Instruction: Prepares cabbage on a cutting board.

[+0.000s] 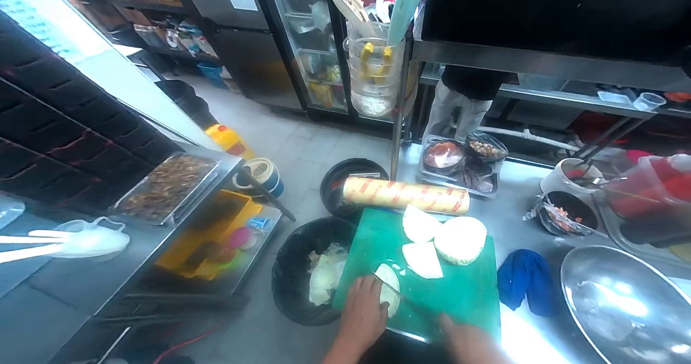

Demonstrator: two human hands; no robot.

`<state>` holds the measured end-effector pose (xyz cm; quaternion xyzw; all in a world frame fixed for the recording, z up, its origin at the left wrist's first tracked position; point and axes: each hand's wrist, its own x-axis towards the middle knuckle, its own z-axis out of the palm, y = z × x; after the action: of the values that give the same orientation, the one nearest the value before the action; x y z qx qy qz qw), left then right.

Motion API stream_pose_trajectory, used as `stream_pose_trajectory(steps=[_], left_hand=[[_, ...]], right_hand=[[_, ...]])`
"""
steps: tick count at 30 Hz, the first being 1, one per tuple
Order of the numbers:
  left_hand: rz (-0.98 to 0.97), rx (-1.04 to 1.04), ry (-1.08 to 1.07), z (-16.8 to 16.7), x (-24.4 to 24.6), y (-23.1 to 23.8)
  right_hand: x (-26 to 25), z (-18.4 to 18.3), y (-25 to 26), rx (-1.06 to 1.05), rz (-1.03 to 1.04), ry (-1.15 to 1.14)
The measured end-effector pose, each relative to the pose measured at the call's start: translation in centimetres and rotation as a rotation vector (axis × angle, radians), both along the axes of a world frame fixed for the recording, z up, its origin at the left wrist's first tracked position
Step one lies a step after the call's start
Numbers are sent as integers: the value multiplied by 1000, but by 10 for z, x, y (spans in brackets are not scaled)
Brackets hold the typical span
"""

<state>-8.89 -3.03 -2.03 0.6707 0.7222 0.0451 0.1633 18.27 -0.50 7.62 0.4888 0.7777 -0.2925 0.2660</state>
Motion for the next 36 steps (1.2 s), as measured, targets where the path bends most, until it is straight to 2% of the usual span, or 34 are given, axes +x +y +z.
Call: stream_pose_trajectory(steps=[3,7,9,13,18,21,25,29,32,36], left_hand=[[9,3,-34,-2,-1,0],[12,20,-48,-6,-2,-1],[7,53,-50,-11,-3,-1],[-13,115,-46,-16,-5,-3],[-24,233,-34,-30,-9,-8],[-22,302,-41,-34,-6,-12],[-26,345,-56,-34,-5,-21],[-95,356,-92,-19,-4,-28],[-268,231,-27,0,-8,-15],[-540,75,212,6,-4,30]], right_hand=[[-11,14,4,-37,-7,-41],[-18,0,6,-65,-34,-53],[-28,-18,6,-58,-50,-26],[-38,-76,3,-40,-77,36],[-23,-102,3,15,-83,125],[-10,-95,12,-31,-94,228],[30,-64,5,111,-145,412],[109,-38,-29,252,-344,513],[155,-47,-64,359,-579,525],[159,-65,-73,388,-855,381]])
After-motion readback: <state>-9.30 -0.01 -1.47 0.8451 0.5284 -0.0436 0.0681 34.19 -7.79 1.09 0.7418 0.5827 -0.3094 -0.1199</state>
